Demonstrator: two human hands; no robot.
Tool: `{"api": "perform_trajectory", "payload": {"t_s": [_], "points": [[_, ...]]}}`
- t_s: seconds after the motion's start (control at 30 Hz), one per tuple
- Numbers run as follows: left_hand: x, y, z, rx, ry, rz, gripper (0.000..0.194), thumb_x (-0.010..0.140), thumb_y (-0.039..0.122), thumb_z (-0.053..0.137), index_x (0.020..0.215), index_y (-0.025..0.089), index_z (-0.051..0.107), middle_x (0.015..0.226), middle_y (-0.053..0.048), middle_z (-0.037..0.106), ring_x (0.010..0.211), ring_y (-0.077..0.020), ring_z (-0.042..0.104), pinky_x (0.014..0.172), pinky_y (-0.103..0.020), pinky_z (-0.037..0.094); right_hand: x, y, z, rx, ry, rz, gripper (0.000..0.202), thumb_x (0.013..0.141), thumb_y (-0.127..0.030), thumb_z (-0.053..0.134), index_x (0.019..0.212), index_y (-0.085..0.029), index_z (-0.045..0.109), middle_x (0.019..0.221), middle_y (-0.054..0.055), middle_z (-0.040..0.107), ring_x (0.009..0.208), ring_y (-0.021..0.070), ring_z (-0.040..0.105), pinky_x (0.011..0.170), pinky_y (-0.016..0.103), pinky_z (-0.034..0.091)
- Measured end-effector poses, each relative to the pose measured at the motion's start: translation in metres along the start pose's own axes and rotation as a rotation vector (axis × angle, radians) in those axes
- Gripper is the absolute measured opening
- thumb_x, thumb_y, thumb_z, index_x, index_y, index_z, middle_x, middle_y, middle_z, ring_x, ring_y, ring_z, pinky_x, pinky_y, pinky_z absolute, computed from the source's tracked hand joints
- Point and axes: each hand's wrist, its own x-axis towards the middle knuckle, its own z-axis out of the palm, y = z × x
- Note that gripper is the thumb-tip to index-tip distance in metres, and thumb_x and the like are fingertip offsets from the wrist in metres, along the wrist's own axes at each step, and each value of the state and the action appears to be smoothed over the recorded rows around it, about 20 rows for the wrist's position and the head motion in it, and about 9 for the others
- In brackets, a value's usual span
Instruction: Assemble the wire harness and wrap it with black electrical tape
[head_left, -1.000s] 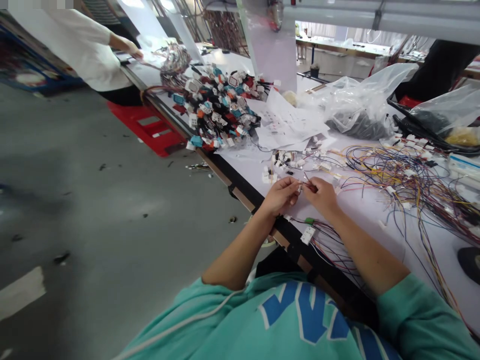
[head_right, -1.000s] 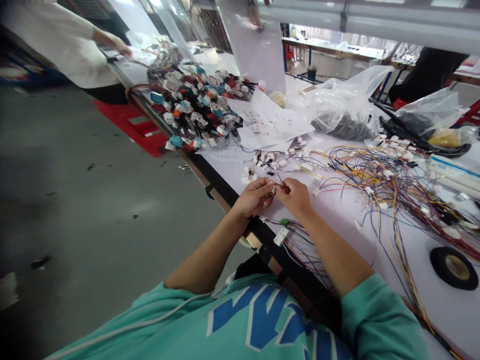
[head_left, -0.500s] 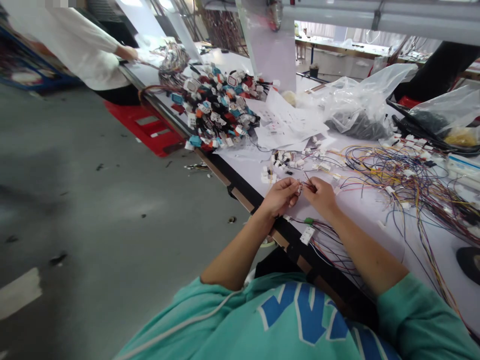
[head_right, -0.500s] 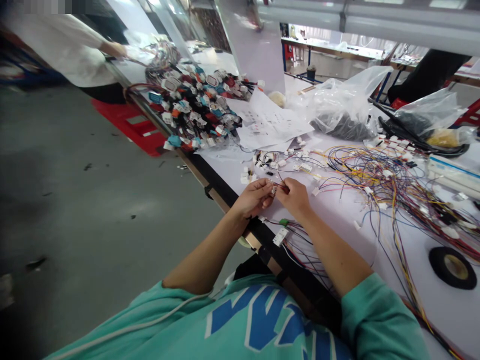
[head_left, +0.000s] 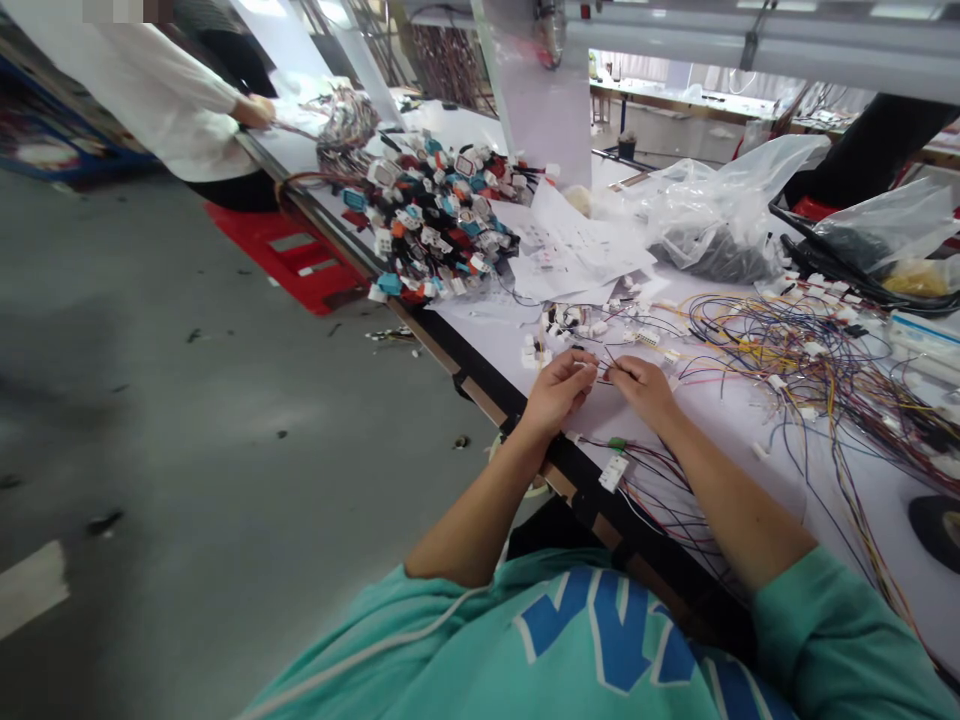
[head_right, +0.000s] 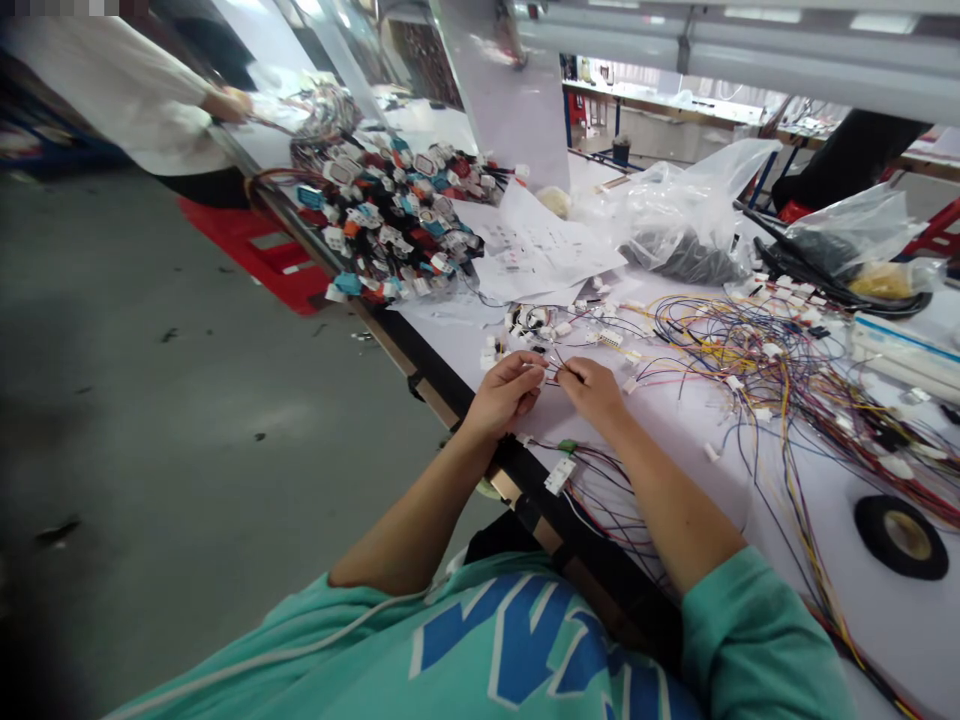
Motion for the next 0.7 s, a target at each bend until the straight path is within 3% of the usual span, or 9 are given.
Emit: {"api": "perform_trajectory", "payload": {"t_s": [0.37, 0.6, 0.7], "points": [[0.0031, -0.0036, -0.0023, -0.03, -0.002, -0.034, 0.035, 0.055, 0.04, 0.072, 0.067, 0.015, 0.052, 0.045, 0.007, 0.047, 0.03, -0.0009, 0.032, 0.03, -0.014, 0.018, 0.0004, 0.0034, 0.0026, 0.025, 0.06, -0.079, 0.012, 0.067, -0.03, 0.05, 0.06, -0.021, 0.048, 0.064, -0.001, 0.049, 0.065, 0.0124, 0.045, 0.064, 0.025, 0.035], [0.0037, -0.0008, -0.003, -0.143, -0.042, -0.151, 0.04, 0.052, 0.04, 0.076, 0.069, 0.013, 0.052, 0.047, 0.005, 0.05, 0.03, -0.0017, 0.036, 0.03, -0.015, 0.019, 0.0003, 0.0021, -0.0008, 0.044, 0.149, -0.074, 0.019, 0.07, -0.032, 0.044, 0.056, -0.021, 0.038, 0.06, -0.003, 0.039, 0.062, 0.0117, 0.04, 0.063, 0.025, 0.034], [0.0051, -0.0011, -0.0052, -0.19, -0.03, -0.183, 0.039, 0.052, 0.037, 0.076, 0.069, 0.013, 0.051, 0.047, 0.005, 0.05, 0.029, -0.0021, 0.035, 0.03, -0.015, 0.018, 0.0006, 0.0009, -0.0012, -0.002, 0.115, -0.099, 0.02, 0.07, -0.029, 0.044, 0.055, -0.021, 0.034, 0.059, -0.003, 0.038, 0.061, 0.0119, 0.038, 0.062, 0.025, 0.033]]}}
